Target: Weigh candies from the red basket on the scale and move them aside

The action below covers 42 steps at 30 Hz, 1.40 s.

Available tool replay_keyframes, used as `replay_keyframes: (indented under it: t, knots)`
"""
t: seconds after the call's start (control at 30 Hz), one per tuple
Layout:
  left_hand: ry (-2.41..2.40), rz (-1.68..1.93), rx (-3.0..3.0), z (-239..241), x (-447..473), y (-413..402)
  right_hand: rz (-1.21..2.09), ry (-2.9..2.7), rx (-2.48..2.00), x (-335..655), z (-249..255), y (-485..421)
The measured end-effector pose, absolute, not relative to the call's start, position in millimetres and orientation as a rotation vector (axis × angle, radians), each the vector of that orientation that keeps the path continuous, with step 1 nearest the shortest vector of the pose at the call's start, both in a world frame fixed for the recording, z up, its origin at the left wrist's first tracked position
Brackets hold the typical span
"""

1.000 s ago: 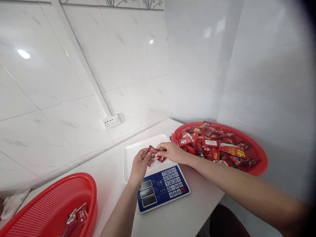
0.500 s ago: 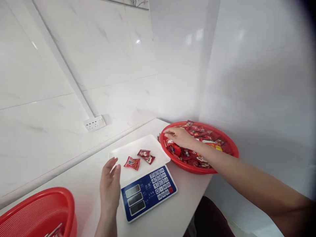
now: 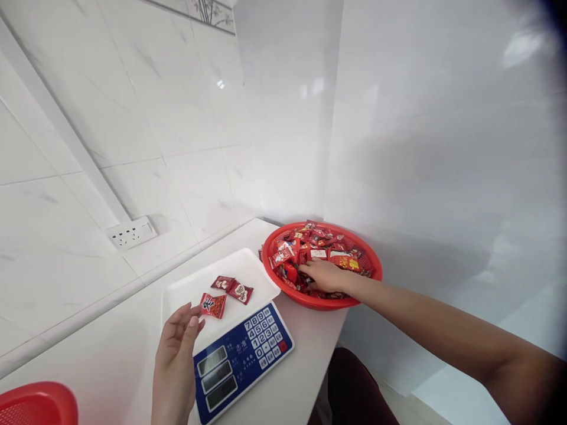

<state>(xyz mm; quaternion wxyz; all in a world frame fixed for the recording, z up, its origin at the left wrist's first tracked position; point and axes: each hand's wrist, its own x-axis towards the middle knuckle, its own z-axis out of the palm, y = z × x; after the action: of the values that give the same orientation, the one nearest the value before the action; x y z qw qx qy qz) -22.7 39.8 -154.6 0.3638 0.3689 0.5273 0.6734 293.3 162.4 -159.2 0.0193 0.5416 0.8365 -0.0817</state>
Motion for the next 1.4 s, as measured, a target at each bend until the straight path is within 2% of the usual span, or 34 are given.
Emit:
replay_keyframes:
  t: [0.27, 0.4, 0.53, 0.7, 0.8, 0.93, 1.1, 1.2, 1.33, 1.4]
  knots:
    - [1.377, 1.699, 0.954, -152.1, -27.1, 32.3, -0.428, 2.681, 1.788, 305.6, -145.5, 165.7]
    - [1.380, 1.694, 0.960, -152.5, -28.8, 33.1, -0.413, 2.730, 2.032, 321.4, -130.3, 173.2]
    - [1.380, 1.672, 0.967, -156.3, -31.9, 34.1, -0.627, 2.848, 2.260, 333.0, -120.1, 177.5]
    - [1.391, 1.633, 0.973, -159.5, -33.5, 35.9, -0.781, 2.842, 2.169, 341.8, -115.9, 174.7]
    - [1.402, 1.636, 0.976, -159.5, -34.0, 36.9, -0.666, 2.723, 1.987, 346.8, -120.2, 171.6]
    - [1.405, 1.651, 0.986, -158.7, -35.4, 36.9, -0.433, 2.382, 2.026, 350.9, -138.0, 168.6]
    - [1.406, 1.638, 0.996, -159.5, -35.9, 36.8, -0.488, 2.451, 2.130, 349.8, -151.1, 170.3]
    - [1.405, 1.621, 1.007, -160.6, -34.9, 36.8, -0.714, 2.618, 2.099, 347.1, -142.7, 170.5]
    - [1.401, 1.601, 1.006, -161.2, -34.2, 36.4, -1.247, 2.714, 2.239, 339.6, -129.5, 167.4]
    - [1.404, 1.597, 1.002, -161.1, -34.3, 36.4, -1.313, 2.725, 2.326, 335.4, -127.1, 166.2]
